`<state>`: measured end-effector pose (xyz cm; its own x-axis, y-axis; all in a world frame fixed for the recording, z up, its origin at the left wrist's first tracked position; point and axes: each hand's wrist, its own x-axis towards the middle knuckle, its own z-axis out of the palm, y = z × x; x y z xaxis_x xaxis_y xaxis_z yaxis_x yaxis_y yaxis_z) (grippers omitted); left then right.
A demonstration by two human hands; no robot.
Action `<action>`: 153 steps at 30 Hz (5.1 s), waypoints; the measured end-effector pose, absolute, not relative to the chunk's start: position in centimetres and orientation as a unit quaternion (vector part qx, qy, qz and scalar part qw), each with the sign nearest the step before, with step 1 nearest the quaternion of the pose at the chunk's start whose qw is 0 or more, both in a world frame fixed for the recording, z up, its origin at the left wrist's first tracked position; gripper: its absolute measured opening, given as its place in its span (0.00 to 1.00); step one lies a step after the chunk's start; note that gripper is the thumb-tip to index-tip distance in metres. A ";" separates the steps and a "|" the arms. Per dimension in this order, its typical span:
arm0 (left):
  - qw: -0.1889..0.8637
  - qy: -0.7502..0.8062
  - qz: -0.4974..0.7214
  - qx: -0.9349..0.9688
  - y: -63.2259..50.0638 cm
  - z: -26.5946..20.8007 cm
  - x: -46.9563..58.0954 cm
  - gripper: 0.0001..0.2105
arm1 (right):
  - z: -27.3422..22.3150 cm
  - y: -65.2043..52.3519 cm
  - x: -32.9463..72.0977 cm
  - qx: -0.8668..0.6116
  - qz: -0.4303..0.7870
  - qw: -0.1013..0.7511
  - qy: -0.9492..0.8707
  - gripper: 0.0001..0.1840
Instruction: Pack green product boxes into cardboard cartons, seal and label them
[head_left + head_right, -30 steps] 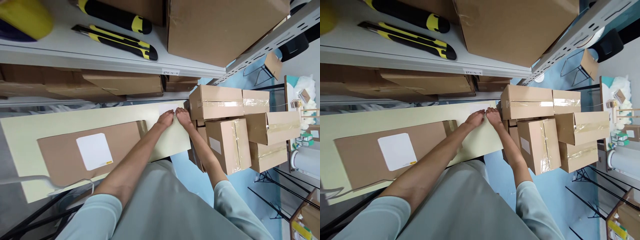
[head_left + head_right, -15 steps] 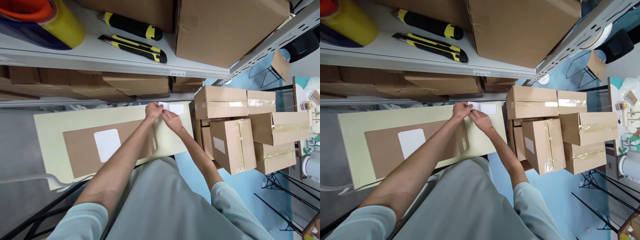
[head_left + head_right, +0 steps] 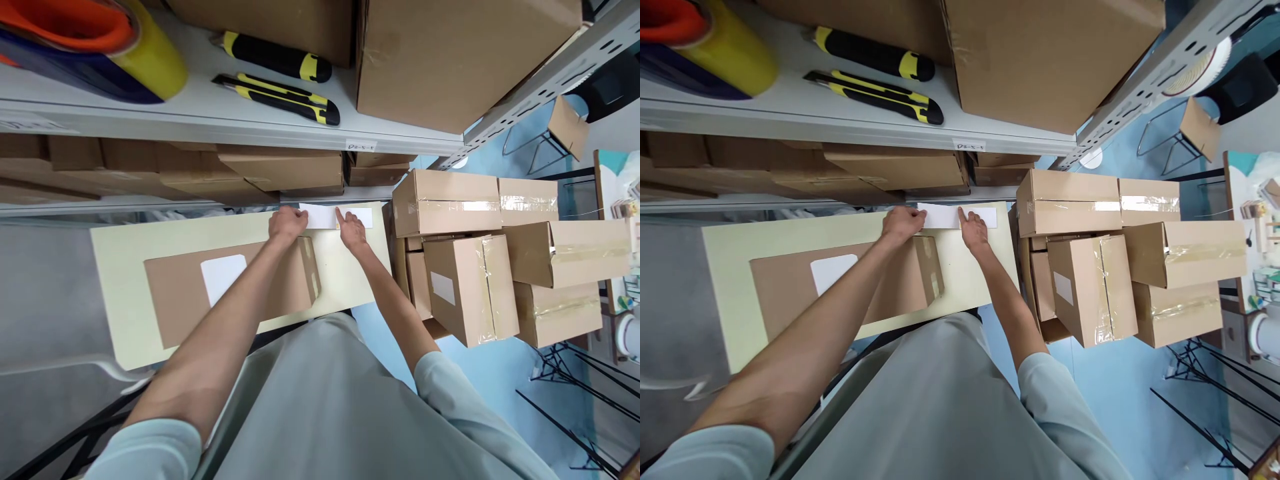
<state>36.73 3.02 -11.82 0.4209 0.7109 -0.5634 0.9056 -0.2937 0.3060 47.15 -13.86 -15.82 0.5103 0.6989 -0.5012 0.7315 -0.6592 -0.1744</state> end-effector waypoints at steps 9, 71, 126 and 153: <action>0.300 0.497 -0.140 0.802 1.8 -10.6 37.3 0.13 | -16.3 -13.8 47.2 0.876 -0.280 0.002 0.394 0.45; 0.738 0.331 0.192 0.556 2.9 7.4 2.2 0.27 | 9.4 -12.8 17.4 0.757 -0.367 -0.487 0.233 0.29; 0.622 0.304 0.169 0.702 -1.2 7.2 3.5 0.14 | 9.2 -13.3 18.4 0.715 -0.326 -0.494 0.372 0.16; 0.516 0.680 0.307 0.421 10.5 2.8 -6.3 0.04 | 8.8 -9.4 17.3 0.758 -0.291 -0.548 0.201 0.16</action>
<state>-6.27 10.46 2.81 -0.1125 0.8890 -0.4439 0.2549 0.4576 0.8518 17.34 -9.42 8.78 0.7503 0.6229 -0.2215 -0.0144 -0.3196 -0.9475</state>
